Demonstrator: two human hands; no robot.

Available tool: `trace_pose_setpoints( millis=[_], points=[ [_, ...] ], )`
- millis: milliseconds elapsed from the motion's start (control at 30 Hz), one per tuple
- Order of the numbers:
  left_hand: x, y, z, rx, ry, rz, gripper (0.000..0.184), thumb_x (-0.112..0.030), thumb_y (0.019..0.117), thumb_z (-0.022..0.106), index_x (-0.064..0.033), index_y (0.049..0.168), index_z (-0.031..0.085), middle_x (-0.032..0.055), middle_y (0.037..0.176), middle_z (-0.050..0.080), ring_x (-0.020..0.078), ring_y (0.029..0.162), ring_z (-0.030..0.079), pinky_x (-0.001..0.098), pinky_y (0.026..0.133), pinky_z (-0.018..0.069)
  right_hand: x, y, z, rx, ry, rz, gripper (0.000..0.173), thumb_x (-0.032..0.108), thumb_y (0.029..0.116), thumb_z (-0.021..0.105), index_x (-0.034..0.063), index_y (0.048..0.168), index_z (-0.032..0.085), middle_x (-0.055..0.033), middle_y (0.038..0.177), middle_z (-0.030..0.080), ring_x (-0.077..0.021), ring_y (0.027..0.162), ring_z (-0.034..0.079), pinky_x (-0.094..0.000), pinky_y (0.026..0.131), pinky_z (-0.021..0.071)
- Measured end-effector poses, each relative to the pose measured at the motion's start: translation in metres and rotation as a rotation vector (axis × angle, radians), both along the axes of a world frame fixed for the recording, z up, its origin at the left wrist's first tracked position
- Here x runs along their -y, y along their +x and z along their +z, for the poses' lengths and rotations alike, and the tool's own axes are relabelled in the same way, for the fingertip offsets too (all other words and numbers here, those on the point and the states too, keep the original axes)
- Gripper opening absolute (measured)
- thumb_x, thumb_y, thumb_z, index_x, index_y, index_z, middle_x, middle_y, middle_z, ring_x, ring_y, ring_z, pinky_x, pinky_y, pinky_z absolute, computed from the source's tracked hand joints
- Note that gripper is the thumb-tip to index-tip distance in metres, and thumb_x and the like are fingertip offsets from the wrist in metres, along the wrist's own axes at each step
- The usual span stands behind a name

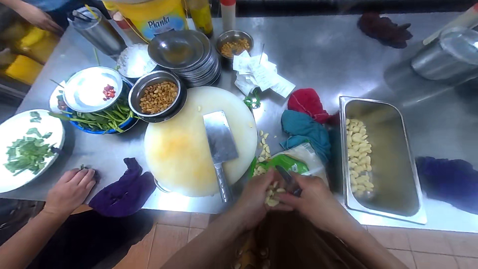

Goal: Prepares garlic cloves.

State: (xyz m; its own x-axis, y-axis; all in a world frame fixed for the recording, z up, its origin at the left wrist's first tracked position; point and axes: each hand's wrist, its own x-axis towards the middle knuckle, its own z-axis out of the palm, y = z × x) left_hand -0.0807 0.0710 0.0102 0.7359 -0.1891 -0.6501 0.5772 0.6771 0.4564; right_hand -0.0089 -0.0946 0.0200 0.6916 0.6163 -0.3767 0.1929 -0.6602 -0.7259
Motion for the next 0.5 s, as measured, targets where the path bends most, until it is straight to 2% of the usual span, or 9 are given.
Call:
trace_pose_setpoints(
  millis=[33, 67, 167, 233, 300, 400, 500],
  points=[
    [0.0, 0.0, -0.001, 0.008, 0.0, -0.017, 0.05, -0.035, 0.1136, 0.029, -0.0018, 0.101, 0.063, 0.011, 0.089, 0.07, 0.0221, 0.083, 0.073, 0.0412, 0.078, 0.0639, 0.003, 0.003, -0.001, -0.062, -0.002, -0.003, 0.03, 0.039, 0.0859, 0.079, 0.0157, 0.104, 0.072, 0.0058, 0.081, 0.069, -0.005, 0.071, 0.064, -0.0277, 0.068, 0.0557],
    [0.0, 0.001, -0.001, 0.014, -0.003, -0.029, 0.046, -0.032, 0.1136, 0.032, -0.0018, 0.102, 0.064, 0.0111, 0.091, 0.071, 0.0218, 0.084, 0.073, 0.0406, 0.078, 0.0639, 0.006, 0.004, -0.003, -0.098, 0.023, -0.024, 0.027, 0.039, 0.0851, 0.079, 0.0177, 0.099, 0.072, 0.0078, 0.079, 0.068, -0.0032, 0.069, 0.063, -0.0257, 0.065, 0.0541],
    [-0.001, 0.004, 0.0, 0.009, 0.022, -0.023, 0.034, -0.023, 0.1118, 0.041, -0.0018, 0.113, 0.067, 0.0099, 0.094, 0.07, 0.0191, 0.083, 0.072, 0.0364, 0.076, 0.0635, 0.014, -0.002, -0.012, -0.046, 0.259, -0.171, 0.018, 0.038, 0.0871, 0.075, 0.0215, 0.093, 0.072, 0.0117, 0.075, 0.068, 0.0003, 0.063, 0.061, -0.0196, 0.055, 0.0501],
    [-0.001, 0.004, 0.0, 0.063, 0.053, -0.028, 0.029, -0.019, 0.1101, 0.046, -0.0023, 0.116, 0.069, 0.0087, 0.094, 0.072, 0.0162, 0.082, 0.072, 0.0322, 0.071, 0.0632, 0.017, -0.006, -0.013, 0.002, 0.457, -0.248, 0.014, 0.032, 0.0904, 0.073, 0.0209, 0.098, 0.072, 0.0088, 0.079, 0.07, -0.0013, 0.061, 0.062, -0.0176, 0.052, 0.0512],
    [-0.002, 0.002, -0.002, 0.172, 0.074, -0.08, 0.025, -0.016, 0.1078, 0.051, -0.0039, 0.121, 0.068, 0.0089, 0.097, 0.075, 0.015, 0.083, 0.073, 0.0291, 0.069, 0.0622, 0.019, -0.007, -0.011, 0.022, 0.56, -0.261, 0.013, 0.028, 0.0921, 0.073, 0.0206, 0.102, 0.072, 0.0065, 0.081, 0.071, -0.0028, 0.061, 0.062, -0.0171, 0.052, 0.0522],
    [-0.004, 0.002, -0.005, 0.241, 0.071, -0.098, 0.022, -0.012, 0.1051, 0.055, -0.0047, 0.119, 0.069, 0.0088, 0.096, 0.074, 0.0132, 0.08, 0.072, 0.0267, 0.068, 0.0605, 0.022, -0.006, -0.013, 0.09, 0.602, -0.192, 0.014, 0.028, 0.0936, 0.074, 0.0191, 0.104, 0.072, 0.0055, 0.084, 0.072, -0.0045, 0.066, 0.066, -0.0192, 0.057, 0.0567],
    [-0.005, 0.003, -0.003, 0.229, 0.084, -0.085, 0.018, -0.008, 0.1032, 0.057, -0.0032, 0.114, 0.071, 0.0084, 0.093, 0.073, 0.0128, 0.078, 0.071, 0.0263, 0.067, 0.0601, 0.024, -0.004, -0.017, 0.287, 0.491, -0.129, 0.018, 0.035, 0.0943, 0.073, 0.0186, 0.102, 0.073, 0.01, 0.082, 0.065, 0.0026, 0.064, 0.057, -0.0137, 0.054, 0.0498]
  ],
)
